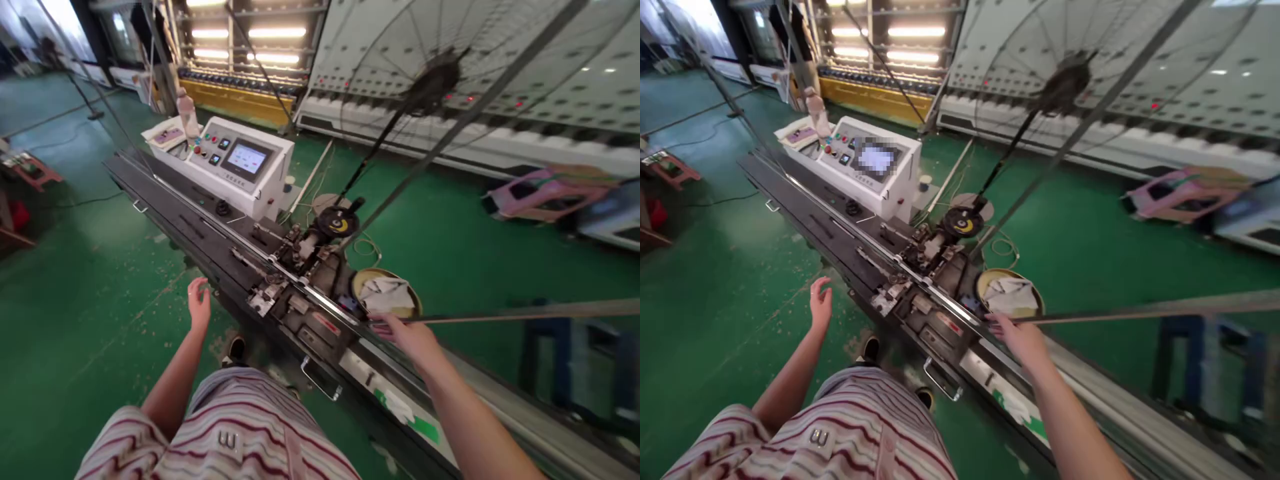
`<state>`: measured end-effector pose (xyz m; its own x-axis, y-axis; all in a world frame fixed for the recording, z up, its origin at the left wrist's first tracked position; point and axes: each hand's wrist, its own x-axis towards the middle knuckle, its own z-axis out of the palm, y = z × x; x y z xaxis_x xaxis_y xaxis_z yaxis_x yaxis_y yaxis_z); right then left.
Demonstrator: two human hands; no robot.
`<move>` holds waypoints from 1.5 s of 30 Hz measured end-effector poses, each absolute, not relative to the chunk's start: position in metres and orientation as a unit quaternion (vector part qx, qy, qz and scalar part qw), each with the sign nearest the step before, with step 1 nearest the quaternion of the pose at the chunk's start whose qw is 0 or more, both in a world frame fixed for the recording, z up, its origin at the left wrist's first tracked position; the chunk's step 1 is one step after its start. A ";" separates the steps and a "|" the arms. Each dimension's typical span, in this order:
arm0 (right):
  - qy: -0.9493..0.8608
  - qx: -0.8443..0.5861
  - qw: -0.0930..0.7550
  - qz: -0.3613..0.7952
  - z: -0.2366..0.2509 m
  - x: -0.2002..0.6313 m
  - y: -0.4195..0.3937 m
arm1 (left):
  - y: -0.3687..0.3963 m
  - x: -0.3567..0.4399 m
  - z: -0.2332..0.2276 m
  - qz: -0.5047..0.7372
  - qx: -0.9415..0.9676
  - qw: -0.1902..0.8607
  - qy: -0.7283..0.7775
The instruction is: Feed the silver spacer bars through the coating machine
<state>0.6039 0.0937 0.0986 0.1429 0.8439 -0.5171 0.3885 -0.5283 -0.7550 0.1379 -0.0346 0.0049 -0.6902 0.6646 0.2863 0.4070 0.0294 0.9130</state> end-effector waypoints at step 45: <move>-0.333 -0.581 0.431 0.605 0.164 0.628 0.038 | 0.067 0.345 0.155 0.603 0.403 0.574 0.381</move>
<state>0.6275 0.0376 0.1636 0.0464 0.9083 -0.4156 -0.1350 -0.4066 -0.9036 0.3446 0.0669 0.1546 -0.0174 0.9987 0.0483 -0.3840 -0.0513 0.9219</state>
